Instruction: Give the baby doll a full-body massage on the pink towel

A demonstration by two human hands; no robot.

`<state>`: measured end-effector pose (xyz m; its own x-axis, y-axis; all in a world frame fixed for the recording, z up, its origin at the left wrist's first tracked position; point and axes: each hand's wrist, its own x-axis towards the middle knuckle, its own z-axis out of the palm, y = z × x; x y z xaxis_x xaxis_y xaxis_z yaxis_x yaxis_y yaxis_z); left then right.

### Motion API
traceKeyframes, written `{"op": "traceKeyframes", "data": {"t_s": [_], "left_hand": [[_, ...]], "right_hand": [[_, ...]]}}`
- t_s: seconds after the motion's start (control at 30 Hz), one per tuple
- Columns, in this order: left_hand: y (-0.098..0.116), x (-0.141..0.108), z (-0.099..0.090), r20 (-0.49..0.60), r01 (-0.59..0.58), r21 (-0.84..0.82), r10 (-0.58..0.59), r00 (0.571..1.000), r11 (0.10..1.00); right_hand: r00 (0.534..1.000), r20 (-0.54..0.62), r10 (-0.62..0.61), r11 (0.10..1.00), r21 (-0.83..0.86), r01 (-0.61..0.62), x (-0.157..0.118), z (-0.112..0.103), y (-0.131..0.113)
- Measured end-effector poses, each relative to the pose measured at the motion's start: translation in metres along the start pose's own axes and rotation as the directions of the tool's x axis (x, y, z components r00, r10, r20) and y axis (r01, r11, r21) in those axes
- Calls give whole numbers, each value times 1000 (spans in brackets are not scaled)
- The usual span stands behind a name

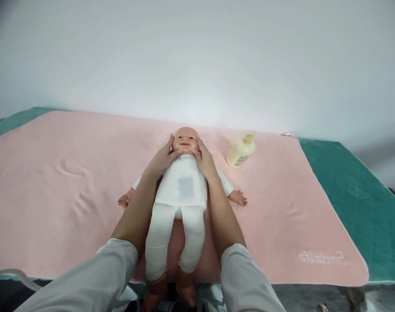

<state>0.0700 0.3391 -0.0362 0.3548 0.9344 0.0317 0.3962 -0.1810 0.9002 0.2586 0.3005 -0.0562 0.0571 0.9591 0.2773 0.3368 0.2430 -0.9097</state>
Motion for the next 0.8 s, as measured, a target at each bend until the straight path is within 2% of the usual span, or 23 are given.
{"op": "traceKeyframes", "data": {"t_s": [0.13,0.23,0.43,0.63,0.8], "left_hand": [[0,-1,3,9,3,-77,-3,1000,997],[-5,2,7,-26,-3,-97,0,1000,995],[-13,9,14,-85,-20,-93,12,996,995],[-11,8,14,-128,-24,-59,16,992,998],[-8,6,12,-116,-12,-47,6,993,999]], "right_hand": [[1000,1,7,999,-39,-7,0,1,0],[1000,4,-6,998,-59,6,1,3,1],[999,-32,-9,997,-71,7,1,7,5],[995,-97,6,995,-94,-16,0,10,6],[993,-116,-3,996,-84,-6,1,10,4]]}}
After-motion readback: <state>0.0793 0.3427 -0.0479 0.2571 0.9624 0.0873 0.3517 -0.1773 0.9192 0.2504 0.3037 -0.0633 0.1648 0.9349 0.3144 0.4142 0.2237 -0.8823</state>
